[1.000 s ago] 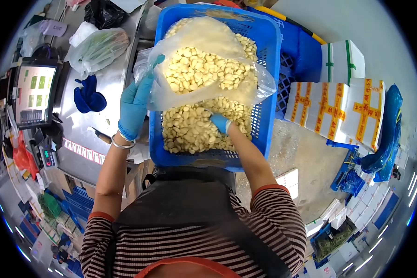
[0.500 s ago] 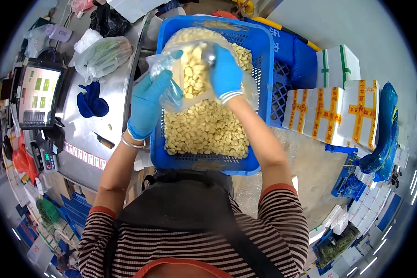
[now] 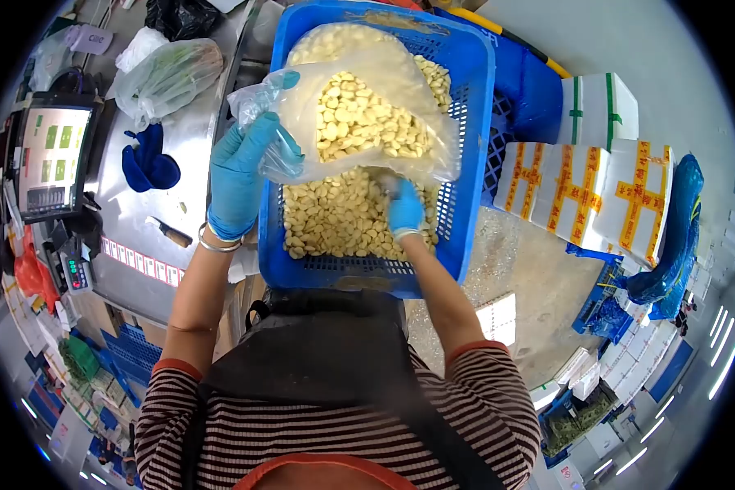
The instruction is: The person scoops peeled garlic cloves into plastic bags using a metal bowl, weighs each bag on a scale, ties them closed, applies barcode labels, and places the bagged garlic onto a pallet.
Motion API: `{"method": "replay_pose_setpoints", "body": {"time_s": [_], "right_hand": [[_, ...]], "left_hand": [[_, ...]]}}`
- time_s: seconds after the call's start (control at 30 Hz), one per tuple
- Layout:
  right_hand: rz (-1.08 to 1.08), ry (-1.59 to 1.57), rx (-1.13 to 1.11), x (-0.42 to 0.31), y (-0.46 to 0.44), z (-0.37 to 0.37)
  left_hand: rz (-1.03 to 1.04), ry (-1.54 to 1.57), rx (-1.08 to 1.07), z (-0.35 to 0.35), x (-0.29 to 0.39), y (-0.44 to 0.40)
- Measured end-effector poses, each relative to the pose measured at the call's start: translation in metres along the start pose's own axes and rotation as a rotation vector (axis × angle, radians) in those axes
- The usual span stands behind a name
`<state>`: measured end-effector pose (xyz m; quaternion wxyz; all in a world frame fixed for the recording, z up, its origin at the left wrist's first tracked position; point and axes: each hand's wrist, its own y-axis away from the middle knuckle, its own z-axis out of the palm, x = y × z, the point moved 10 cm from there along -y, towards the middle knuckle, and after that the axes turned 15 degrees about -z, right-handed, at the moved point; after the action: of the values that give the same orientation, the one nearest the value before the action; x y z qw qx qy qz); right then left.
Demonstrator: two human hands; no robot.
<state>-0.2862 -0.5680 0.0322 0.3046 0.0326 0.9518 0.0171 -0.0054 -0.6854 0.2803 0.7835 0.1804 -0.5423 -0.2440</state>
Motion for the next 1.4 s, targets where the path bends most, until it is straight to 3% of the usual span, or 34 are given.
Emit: {"method": "replay_pose_setpoints", "body": {"time_s": [0.03,0.1,0.2,0.3,0.33,0.47,0.5,0.53,0.57,0.67,0.73,0.77,0.83,0.87,0.97,1.03,1.07,1.1,1.17,1.2,1.3,1.37,1.4], "right_hand": [[0.013,0.095,-0.067,-0.013,-0.003,0.031],[0.278,-0.39,-0.229,0.029,0.003,0.105],[0.625,-0.759,-0.691,0.034,0.03,0.149],[0.655,-0.948,-0.813,0.021,0.038,0.151],[0.576,-0.945,-0.862,0.02,0.032,0.148],[0.372,-0.829,-0.827,-0.056,-0.021,0.005],[0.496,-0.992,-0.651,-0.072,-0.029,-0.031],[0.457,-1.033,-0.525,-0.073,-0.04,-0.054],[0.391,-0.82,-0.605,-0.049,-0.049,-0.066],[0.299,-0.866,-0.149,-0.103,-0.083,-0.133],[0.111,-0.833,0.112,-0.119,-0.105,-0.143],[-0.032,-0.42,0.137,-0.137,-0.113,-0.154],[-0.355,-0.086,0.216,-0.201,-0.115,-0.163],[-0.669,0.221,0.315,-0.238,-0.105,-0.176],[-0.756,-0.053,0.586,-0.226,-0.071,-0.231],[-0.358,-0.478,0.444,-0.177,-0.052,-0.243],[-0.222,-0.475,0.223,-0.151,-0.04,-0.235],[-0.135,-0.433,-0.051,-0.132,-0.03,-0.213],[-0.099,-0.481,-0.23,-0.126,-0.005,-0.19],[-0.202,-0.249,-0.178,-0.088,-0.006,-0.181],[0.056,-0.317,0.156,0.017,-0.02,-0.122],[0.194,-0.036,0.308,0.01,-0.031,-0.103],[0.265,-0.341,0.334,0.042,-0.035,-0.08]], "left_hand": [[0.001,-0.016,0.034,-0.002,-0.001,0.0],[0.009,-0.038,0.03,0.0,-0.002,0.004],[0.001,-0.054,-0.031,0.007,0.001,0.004],[-0.002,-0.083,-0.008,-0.002,0.002,0.005],[0.002,-0.105,-0.02,-0.007,0.001,0.003],[-0.063,-0.13,-0.021,-0.023,-0.006,0.001],[-0.082,-0.144,-0.003,-0.027,-0.009,0.0],[-0.081,-0.127,0.013,-0.027,-0.01,0.003],[-0.09,-0.119,0.007,-0.027,-0.014,0.004],[-0.072,-0.071,0.015,-0.023,-0.019,0.007],[-0.036,-0.116,-0.029,-0.008,-0.018,0.01],[-0.017,-0.141,-0.048,-0.001,-0.017,0.012],[-0.017,-0.104,-0.075,0.01,-0.011,0.018],[0.005,-0.081,-0.07,0.011,-0.008,0.018],[0.023,-0.048,-0.08,0.006,-0.003,0.015],[0.02,-0.039,-0.097,0.003,-0.004,0.017],[0.03,-0.004,-0.07,-0.002,-0.009,0.016],[0.027,0.002,-0.077,-0.003,-0.01,0.015],[0.023,0.002,-0.092,-0.002,-0.011,0.014],[0.004,0.016,-0.032,-0.006,-0.014,0.013],[0.007,-0.037,-0.016,-0.003,-0.014,0.016],[0.01,-0.086,-0.028,-0.002,-0.015,0.018],[0.015,-0.11,-0.038,-0.001,-0.015,0.019]]}}
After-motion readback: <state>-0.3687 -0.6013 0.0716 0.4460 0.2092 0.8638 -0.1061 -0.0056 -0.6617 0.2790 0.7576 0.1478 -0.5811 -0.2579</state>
